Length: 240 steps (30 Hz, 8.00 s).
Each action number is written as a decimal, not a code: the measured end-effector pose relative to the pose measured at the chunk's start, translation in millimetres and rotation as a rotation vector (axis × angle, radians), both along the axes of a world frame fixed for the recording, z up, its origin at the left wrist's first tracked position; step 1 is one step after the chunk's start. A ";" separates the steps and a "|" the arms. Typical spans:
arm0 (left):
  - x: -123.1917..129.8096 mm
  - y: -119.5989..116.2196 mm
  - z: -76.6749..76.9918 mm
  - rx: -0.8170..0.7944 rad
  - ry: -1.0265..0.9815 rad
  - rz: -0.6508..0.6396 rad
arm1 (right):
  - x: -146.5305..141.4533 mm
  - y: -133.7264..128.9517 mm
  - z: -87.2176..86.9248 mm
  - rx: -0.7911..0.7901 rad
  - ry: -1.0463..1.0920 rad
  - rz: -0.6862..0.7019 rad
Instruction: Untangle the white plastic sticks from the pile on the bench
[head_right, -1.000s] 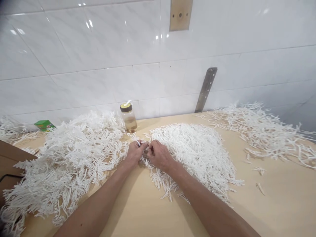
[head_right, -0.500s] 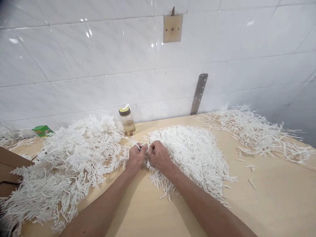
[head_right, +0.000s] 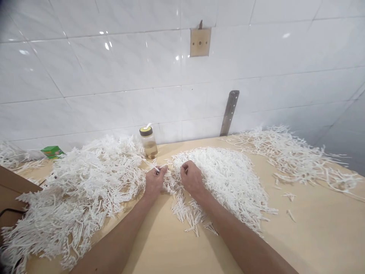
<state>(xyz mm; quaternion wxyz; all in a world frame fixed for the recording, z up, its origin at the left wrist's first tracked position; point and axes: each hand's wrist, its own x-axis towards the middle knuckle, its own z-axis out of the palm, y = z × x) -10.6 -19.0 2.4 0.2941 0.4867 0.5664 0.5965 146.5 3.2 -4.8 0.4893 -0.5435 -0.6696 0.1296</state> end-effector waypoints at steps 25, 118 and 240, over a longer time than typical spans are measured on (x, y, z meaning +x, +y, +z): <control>5.8 -3.1 -0.9 0.016 0.188 -0.014 | -10.1 -12.8 -2.3 0.186 -0.073 0.312; -21.9 17.2 7.3 -0.107 -0.680 -0.096 | -18.6 -45.5 29.4 -0.053 -0.593 0.413; -11.0 2.0 9.0 -0.089 -0.171 -0.396 | -13.5 -18.8 25.8 -0.620 0.495 0.381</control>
